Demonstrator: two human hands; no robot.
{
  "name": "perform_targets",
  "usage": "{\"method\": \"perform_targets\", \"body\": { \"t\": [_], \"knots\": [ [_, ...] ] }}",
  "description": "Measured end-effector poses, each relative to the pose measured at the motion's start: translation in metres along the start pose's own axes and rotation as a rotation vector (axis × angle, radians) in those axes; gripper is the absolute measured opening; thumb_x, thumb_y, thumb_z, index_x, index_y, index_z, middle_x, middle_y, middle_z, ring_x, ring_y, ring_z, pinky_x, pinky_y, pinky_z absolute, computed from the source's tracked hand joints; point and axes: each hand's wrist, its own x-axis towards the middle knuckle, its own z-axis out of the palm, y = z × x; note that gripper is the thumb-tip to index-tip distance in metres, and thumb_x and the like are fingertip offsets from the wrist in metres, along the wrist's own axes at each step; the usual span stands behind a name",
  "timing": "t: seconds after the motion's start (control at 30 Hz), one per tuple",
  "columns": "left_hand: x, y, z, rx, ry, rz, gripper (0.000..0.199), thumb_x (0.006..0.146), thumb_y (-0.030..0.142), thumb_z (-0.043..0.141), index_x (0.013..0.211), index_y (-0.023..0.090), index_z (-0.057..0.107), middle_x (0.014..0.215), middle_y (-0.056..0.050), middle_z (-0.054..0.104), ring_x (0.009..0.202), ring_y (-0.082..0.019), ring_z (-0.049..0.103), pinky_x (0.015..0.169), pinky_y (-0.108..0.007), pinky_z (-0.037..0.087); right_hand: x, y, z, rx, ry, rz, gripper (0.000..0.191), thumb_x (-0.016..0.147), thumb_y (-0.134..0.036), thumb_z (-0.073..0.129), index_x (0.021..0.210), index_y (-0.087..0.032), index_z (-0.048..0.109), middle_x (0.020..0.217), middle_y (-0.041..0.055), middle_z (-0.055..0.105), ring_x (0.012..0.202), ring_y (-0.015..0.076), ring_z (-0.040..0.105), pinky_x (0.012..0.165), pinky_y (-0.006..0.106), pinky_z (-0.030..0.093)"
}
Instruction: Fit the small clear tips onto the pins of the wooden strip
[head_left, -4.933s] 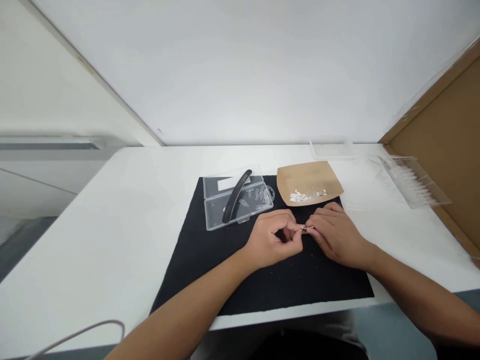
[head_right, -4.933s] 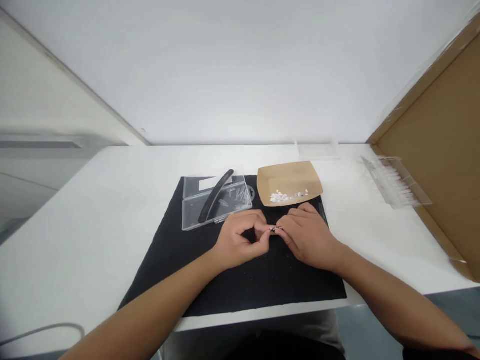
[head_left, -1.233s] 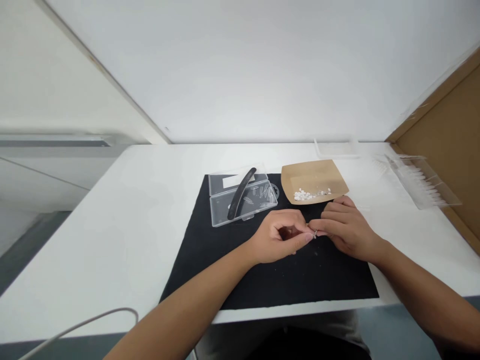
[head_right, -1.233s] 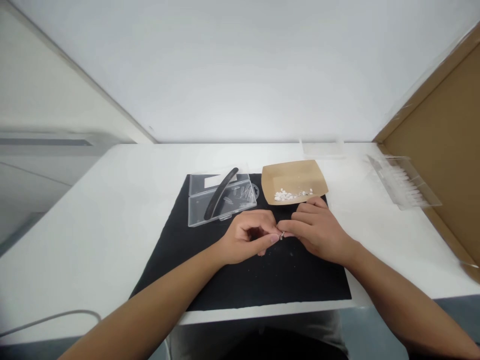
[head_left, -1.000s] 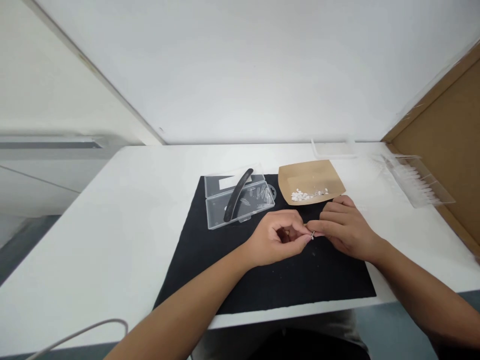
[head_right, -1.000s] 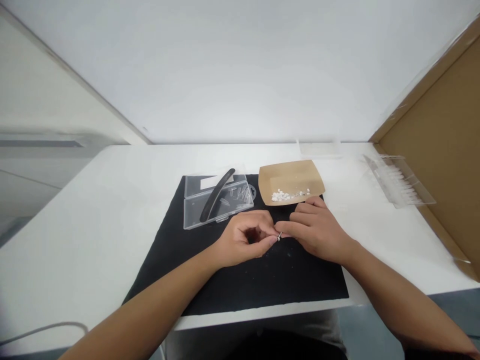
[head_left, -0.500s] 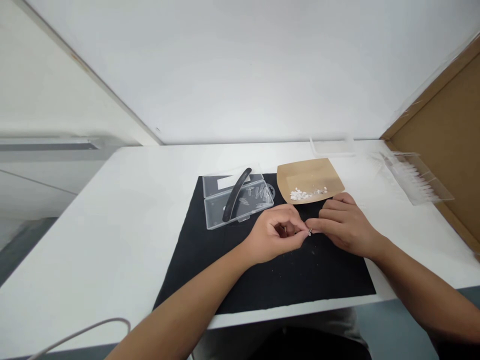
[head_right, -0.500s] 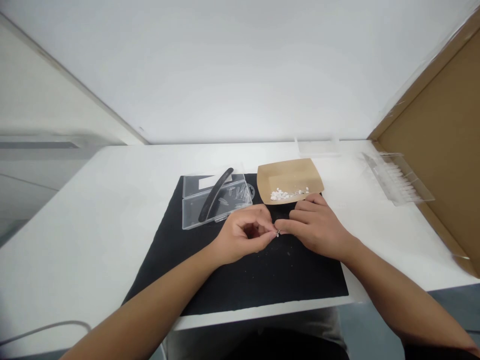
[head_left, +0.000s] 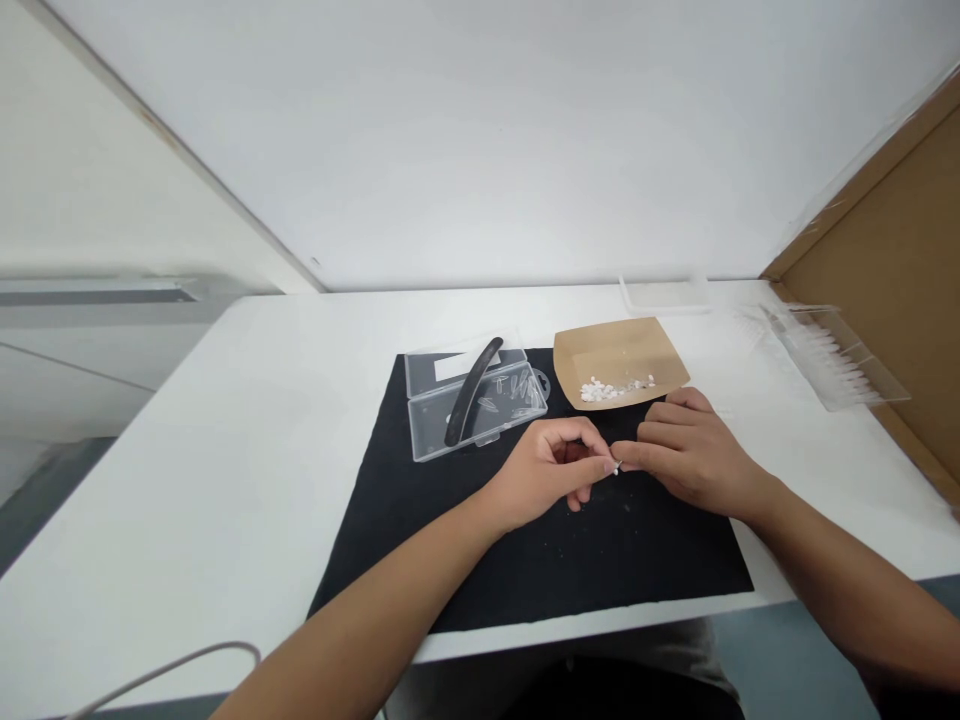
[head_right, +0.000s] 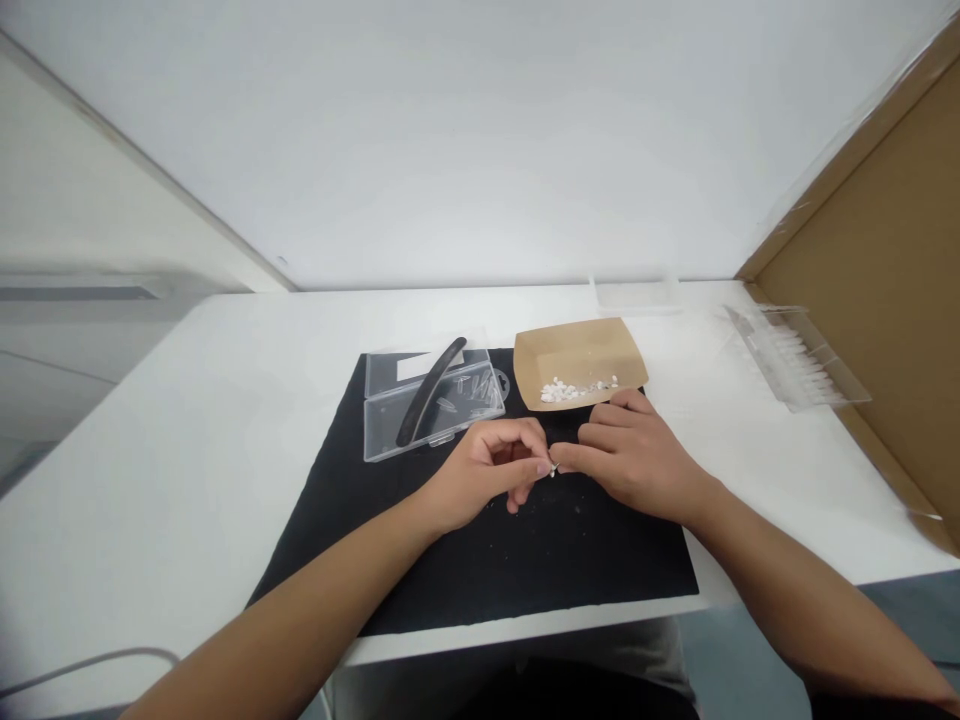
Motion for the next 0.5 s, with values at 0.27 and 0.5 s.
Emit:
{"method": "perform_targets", "body": {
  "t": [0.27,0.5],
  "knots": [
    [0.0002,-0.0003,0.0023,-0.037,0.005,-0.08,0.034,0.084,0.045,0.084,0.085,0.015,0.067,0.052,0.004,0.059,0.042,-0.008,0.054,0.04,-0.016,0.049,0.0019,0.0,0.0004,0.019,0.023,0.0,0.016,0.108,-0.019,0.056,0.114,-0.025,0.07,0.072,-0.0026,0.063,0.076,0.0174,0.051,0.084,0.036,0.034],
    [-0.0008,0.003,0.0031,-0.082,0.009,-0.135,0.037,0.083,0.048,0.083,0.085,0.016,0.064,0.053,0.005,0.059,0.043,-0.007,0.052,0.04,-0.015,0.047,0.0028,-0.0007,0.0009,0.033,0.046,-0.014,0.013,0.108,-0.02,0.06,0.113,-0.023,0.071,0.07,-0.0035,0.062,0.074,0.0164,0.05,0.082,0.035,0.034]
  ]
}}
